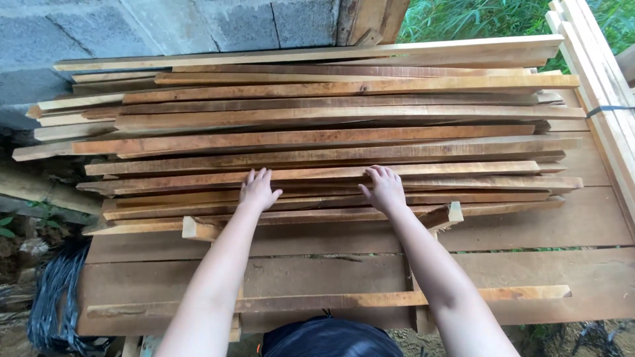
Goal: The person ties a bundle of thin wooden planks together using a black strap, securing it with a knot. They then lift the bundle and place it on a nearby wooden surface before returning to the workbench to handle another plank.
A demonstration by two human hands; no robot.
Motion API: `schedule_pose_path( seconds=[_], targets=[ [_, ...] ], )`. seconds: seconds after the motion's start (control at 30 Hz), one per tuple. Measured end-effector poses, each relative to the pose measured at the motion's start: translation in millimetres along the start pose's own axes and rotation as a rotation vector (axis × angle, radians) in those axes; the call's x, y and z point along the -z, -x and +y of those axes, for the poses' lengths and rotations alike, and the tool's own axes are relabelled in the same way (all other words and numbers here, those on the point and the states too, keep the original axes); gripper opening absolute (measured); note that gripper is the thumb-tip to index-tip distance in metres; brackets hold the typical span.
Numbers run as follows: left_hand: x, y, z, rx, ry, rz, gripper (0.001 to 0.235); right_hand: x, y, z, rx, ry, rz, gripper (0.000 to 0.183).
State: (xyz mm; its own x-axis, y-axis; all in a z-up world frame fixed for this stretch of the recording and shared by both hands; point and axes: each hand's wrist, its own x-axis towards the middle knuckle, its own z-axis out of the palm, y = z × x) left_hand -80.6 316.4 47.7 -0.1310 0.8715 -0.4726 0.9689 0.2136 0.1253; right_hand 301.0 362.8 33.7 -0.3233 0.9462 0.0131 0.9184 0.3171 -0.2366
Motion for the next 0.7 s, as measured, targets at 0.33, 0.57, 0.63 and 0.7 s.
schedule_pose_path(
  seconds=[0.33,0.57,0.63,0.7],
  targets=[
    [-19.1,-19.8,-9.7,0.095,-0.003,0.166,0.055,-12.0,-23.5,13.2,-0.009,0.18,0.004,0.055],
    [0.5,16.3,-15.4,-0.022,0.053,0.232,0.043,17.8,1.1,10.7,0.072,0.121,0.116,0.054],
    [10.1,33.2,-15.1,-0.059,0.116,0.296,0.044,32.6,8.8,10.2,0.09,0.066,0.233,0.056],
    [21.4,55.8,-13.8,-0.13,0.204,0.433,0.044,52.7,18.3,8.0,0.119,-0.006,0.323,0.055]
  ],
)
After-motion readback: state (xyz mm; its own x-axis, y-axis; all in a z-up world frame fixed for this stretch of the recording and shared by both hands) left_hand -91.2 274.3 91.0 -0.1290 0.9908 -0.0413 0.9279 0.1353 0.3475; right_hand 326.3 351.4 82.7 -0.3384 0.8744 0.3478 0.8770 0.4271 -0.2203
